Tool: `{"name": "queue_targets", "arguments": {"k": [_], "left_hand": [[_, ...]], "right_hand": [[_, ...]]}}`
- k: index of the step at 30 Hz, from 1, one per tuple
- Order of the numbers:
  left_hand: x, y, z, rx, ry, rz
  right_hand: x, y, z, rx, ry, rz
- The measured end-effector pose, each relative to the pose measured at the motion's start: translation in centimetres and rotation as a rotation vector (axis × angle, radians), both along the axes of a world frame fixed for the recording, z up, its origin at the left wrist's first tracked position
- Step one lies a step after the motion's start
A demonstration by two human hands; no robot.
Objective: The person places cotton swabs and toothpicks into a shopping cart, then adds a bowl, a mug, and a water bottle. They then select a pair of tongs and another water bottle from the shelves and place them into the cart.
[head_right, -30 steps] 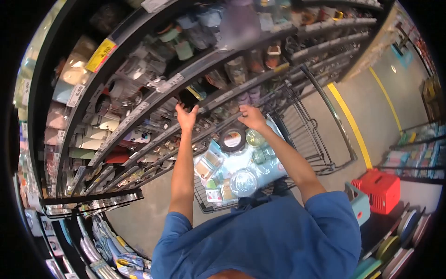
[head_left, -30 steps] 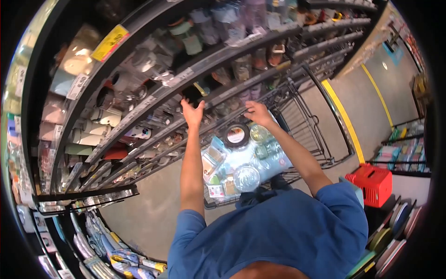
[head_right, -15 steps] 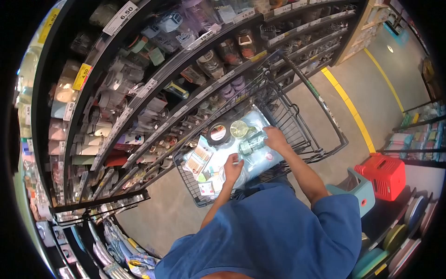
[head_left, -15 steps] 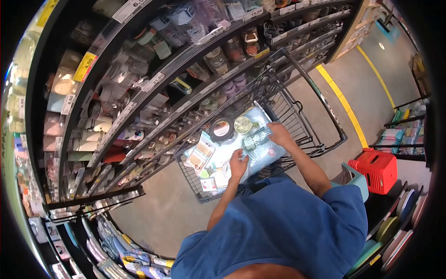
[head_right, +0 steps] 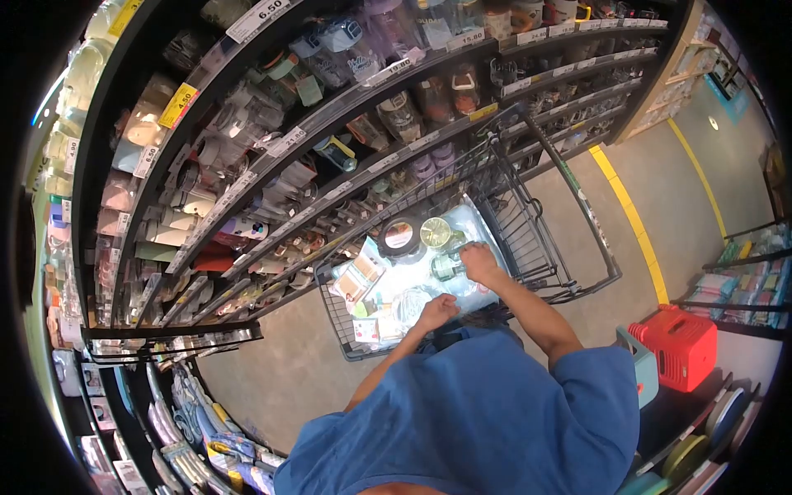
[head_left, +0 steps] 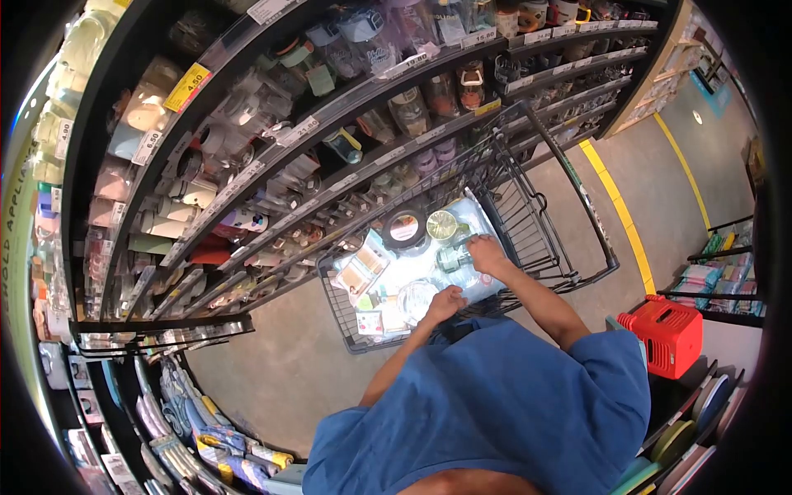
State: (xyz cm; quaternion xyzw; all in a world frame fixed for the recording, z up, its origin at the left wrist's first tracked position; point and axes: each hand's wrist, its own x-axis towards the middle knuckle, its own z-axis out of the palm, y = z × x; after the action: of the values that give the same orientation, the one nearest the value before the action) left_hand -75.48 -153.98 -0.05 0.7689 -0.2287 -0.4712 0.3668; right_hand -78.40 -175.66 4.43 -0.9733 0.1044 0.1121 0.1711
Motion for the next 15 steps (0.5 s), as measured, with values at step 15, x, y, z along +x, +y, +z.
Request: {"name": "queue_targets", "arguments": {"k": [15], "left_hand": [[0.9,-1.9,0.3,-0.045,0.336,0.170]], "right_hand": [[0.8,-3.2,-0.4,0.040,0.076,-0.045]]}}
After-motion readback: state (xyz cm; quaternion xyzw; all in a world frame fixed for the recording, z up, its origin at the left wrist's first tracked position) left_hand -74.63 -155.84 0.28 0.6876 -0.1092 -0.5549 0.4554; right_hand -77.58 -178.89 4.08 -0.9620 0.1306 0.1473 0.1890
